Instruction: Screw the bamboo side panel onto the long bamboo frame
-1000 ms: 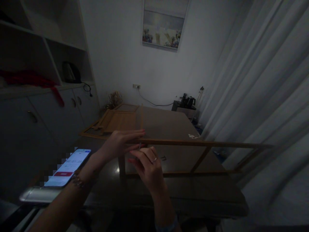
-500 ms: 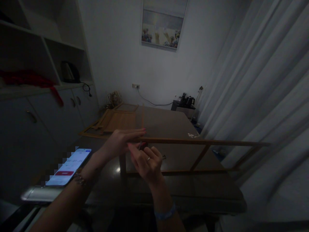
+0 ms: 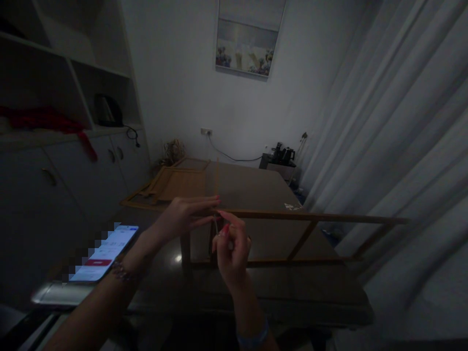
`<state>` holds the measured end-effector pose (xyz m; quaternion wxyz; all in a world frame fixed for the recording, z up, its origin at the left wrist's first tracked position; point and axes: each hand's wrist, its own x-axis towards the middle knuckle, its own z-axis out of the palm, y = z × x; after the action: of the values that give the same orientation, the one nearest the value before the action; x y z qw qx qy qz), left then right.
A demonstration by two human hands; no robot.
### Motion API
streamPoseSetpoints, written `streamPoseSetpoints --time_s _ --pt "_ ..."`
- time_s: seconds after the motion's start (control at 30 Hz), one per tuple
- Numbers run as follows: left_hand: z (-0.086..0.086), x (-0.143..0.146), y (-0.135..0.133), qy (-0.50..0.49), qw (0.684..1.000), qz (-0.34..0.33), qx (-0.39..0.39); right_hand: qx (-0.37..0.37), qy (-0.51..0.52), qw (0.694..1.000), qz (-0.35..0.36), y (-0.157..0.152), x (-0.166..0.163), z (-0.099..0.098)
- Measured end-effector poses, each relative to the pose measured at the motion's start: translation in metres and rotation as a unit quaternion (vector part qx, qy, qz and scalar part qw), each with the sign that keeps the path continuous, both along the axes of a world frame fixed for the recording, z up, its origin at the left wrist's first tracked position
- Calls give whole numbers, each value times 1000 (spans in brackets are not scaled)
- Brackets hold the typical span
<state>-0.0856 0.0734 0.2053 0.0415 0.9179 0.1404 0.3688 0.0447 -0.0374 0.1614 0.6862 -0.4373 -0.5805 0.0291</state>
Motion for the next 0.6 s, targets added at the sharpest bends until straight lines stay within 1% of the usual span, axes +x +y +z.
streamPoseSetpoints --time_s 0.03,0.07,0.1,0.17,0.23,0.3,0.4,0.5,0.53,0.6 --pt "0 0 0 0 1000 0 -1 -7 5 1000 10 -2 0 0" --pt "0 0 0 -1 1000 -2 -1 -2 -7 1000 5 -3 1 0" --pt "0 0 0 -2 1000 -3 0 14 -33 999 -13 -4 3 1" --pt "0 -1 -1 -5 1000 -8 1 58 -111 989 -75 -6 9 4" --pt "0 -1 -1 -8 1000 -11 1 102 -198 964 -144 -8 16 6" --pt "1 -1 -1 -7 1000 -11 -1 121 -281 935 -180 -10 22 8" --pt "1 -1 -1 -7 1000 -11 -1 130 -374 902 -175 -13 30 11" --pt "2 0 -2 -5 1000 -4 2 124 -429 884 -135 -14 33 16" --pt "2 0 -2 -4 1000 -2 3 120 -431 886 -121 -14 33 17" --pt "2 0 -2 0 1000 -2 5 108 -394 907 -98 -13 28 19"
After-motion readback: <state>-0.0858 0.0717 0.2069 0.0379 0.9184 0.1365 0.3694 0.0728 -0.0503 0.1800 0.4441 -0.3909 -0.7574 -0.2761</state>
